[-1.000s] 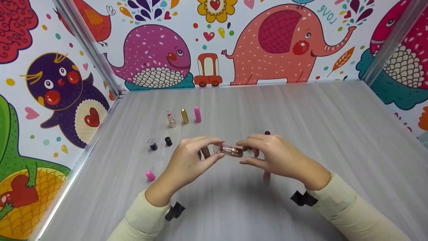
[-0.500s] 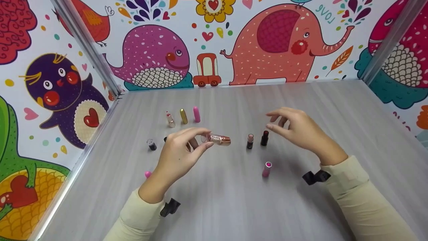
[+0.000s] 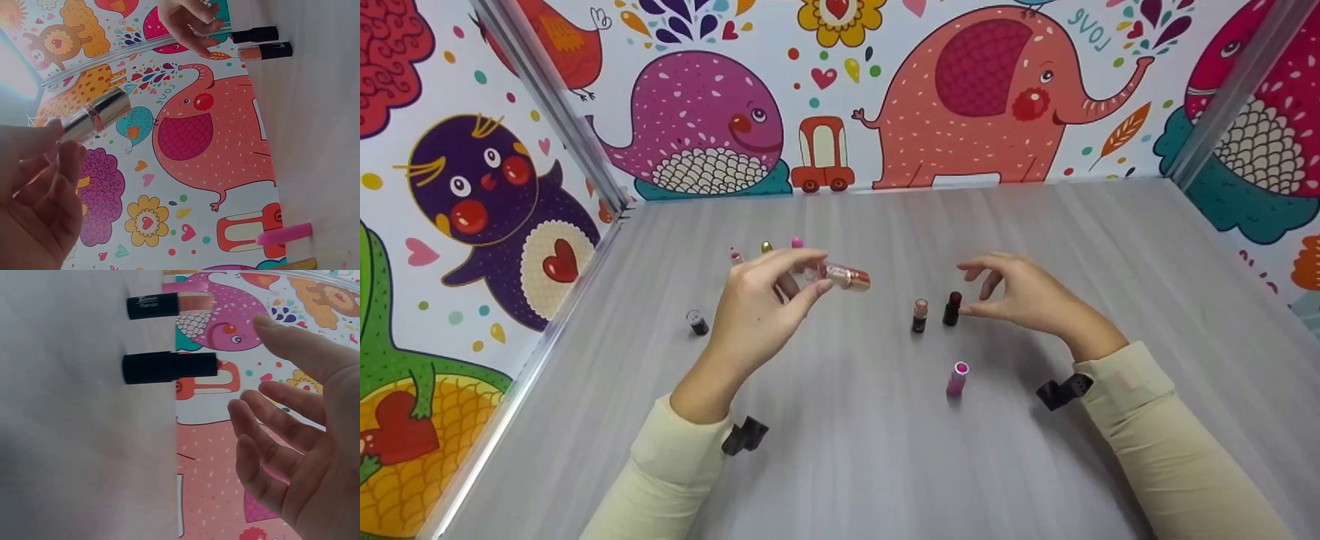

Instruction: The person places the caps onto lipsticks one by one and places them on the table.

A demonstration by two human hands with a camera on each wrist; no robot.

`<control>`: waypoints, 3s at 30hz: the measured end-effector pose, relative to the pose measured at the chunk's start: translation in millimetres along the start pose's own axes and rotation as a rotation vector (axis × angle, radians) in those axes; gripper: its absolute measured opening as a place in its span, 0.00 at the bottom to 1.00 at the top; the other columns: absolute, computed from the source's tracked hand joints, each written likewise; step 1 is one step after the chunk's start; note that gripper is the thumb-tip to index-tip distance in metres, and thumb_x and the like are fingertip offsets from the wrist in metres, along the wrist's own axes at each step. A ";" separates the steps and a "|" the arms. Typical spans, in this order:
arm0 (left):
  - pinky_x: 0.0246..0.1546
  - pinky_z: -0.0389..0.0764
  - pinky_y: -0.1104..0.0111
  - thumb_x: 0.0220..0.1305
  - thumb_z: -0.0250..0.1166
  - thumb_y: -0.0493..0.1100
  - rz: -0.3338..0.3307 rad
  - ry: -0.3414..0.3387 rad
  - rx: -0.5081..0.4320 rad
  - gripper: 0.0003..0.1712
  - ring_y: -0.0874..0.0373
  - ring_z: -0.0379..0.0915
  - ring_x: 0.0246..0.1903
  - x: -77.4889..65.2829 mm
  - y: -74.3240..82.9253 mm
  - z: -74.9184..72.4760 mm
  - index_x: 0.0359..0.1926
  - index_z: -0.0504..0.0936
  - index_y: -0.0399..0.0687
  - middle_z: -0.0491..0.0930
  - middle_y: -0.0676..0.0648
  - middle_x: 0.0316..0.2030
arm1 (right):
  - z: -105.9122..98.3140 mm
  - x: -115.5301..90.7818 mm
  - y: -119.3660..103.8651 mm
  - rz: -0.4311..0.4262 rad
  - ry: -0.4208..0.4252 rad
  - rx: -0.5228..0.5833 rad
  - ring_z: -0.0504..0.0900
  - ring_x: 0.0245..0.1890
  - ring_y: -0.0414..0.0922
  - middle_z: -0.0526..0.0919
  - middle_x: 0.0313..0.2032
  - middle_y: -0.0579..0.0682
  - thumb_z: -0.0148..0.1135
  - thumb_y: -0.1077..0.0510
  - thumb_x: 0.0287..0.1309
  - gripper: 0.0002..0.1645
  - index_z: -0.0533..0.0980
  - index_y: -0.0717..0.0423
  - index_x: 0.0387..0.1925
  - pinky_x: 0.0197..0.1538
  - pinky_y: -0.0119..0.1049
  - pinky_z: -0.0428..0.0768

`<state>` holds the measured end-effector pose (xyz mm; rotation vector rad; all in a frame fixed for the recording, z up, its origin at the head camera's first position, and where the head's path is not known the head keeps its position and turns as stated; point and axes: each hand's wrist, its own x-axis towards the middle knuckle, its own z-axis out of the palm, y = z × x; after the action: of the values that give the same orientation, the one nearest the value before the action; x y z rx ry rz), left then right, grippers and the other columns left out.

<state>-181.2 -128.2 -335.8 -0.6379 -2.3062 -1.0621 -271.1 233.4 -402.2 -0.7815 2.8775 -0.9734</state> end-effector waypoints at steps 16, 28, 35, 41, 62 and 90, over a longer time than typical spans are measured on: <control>0.28 0.75 0.66 0.70 0.74 0.42 -0.224 -0.139 0.085 0.16 0.57 0.74 0.27 51.8 -22.0 24.2 0.57 0.90 0.48 0.90 0.50 0.48 | 30.4 5.2 14.9 -0.052 -0.089 -0.035 0.87 0.42 0.47 0.86 0.54 0.58 0.79 0.61 0.58 0.32 0.80 0.64 0.64 0.46 0.47 0.85; 0.58 0.79 0.52 0.73 0.72 0.44 -0.355 -0.354 0.227 0.17 0.51 0.81 0.57 79.2 -49.9 59.9 0.60 0.88 0.52 0.89 0.52 0.50 | 38.7 4.2 22.5 -0.039 -0.110 0.001 0.86 0.44 0.49 0.87 0.50 0.57 0.77 0.62 0.61 0.27 0.81 0.65 0.60 0.46 0.46 0.84; 0.59 0.80 0.55 0.74 0.69 0.40 -0.376 -0.425 0.262 0.16 0.50 0.82 0.55 90.0 -64.1 72.1 0.60 0.87 0.48 0.89 0.49 0.50 | 39.4 6.7 26.2 -0.022 -0.120 0.025 0.86 0.42 0.48 0.88 0.46 0.56 0.76 0.61 0.63 0.24 0.81 0.65 0.58 0.45 0.44 0.84; 0.62 0.79 0.54 0.75 0.68 0.39 -0.384 -0.464 0.337 0.15 0.50 0.82 0.54 95.3 -75.5 79.9 0.60 0.87 0.46 0.88 0.47 0.51 | 40.8 8.2 28.3 -0.019 -0.118 0.072 0.85 0.40 0.45 0.88 0.41 0.52 0.74 0.62 0.65 0.16 0.82 0.62 0.52 0.42 0.40 0.82; 0.53 0.84 0.54 0.74 0.70 0.38 -0.343 -0.517 0.559 0.08 0.47 0.82 0.44 101.0 -107.4 98.3 0.50 0.89 0.43 0.88 0.43 0.44 | 46.9 11.8 28.0 -0.041 -0.112 0.075 0.82 0.37 0.42 0.86 0.38 0.48 0.74 0.63 0.64 0.10 0.83 0.58 0.45 0.39 0.37 0.80; 0.56 0.84 0.55 0.71 0.72 0.35 -0.412 -0.459 0.527 0.13 0.46 0.83 0.45 97.8 -119.1 107.0 0.54 0.87 0.40 0.87 0.40 0.48 | 45.7 10.2 25.8 -0.048 -0.107 0.056 0.80 0.34 0.41 0.85 0.36 0.47 0.75 0.60 0.65 0.10 0.82 0.57 0.43 0.38 0.38 0.78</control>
<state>-354.3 -93.8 -399.4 -0.2060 -3.0444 -0.4361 -284.5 220.4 -452.3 -0.8740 2.7411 -0.9800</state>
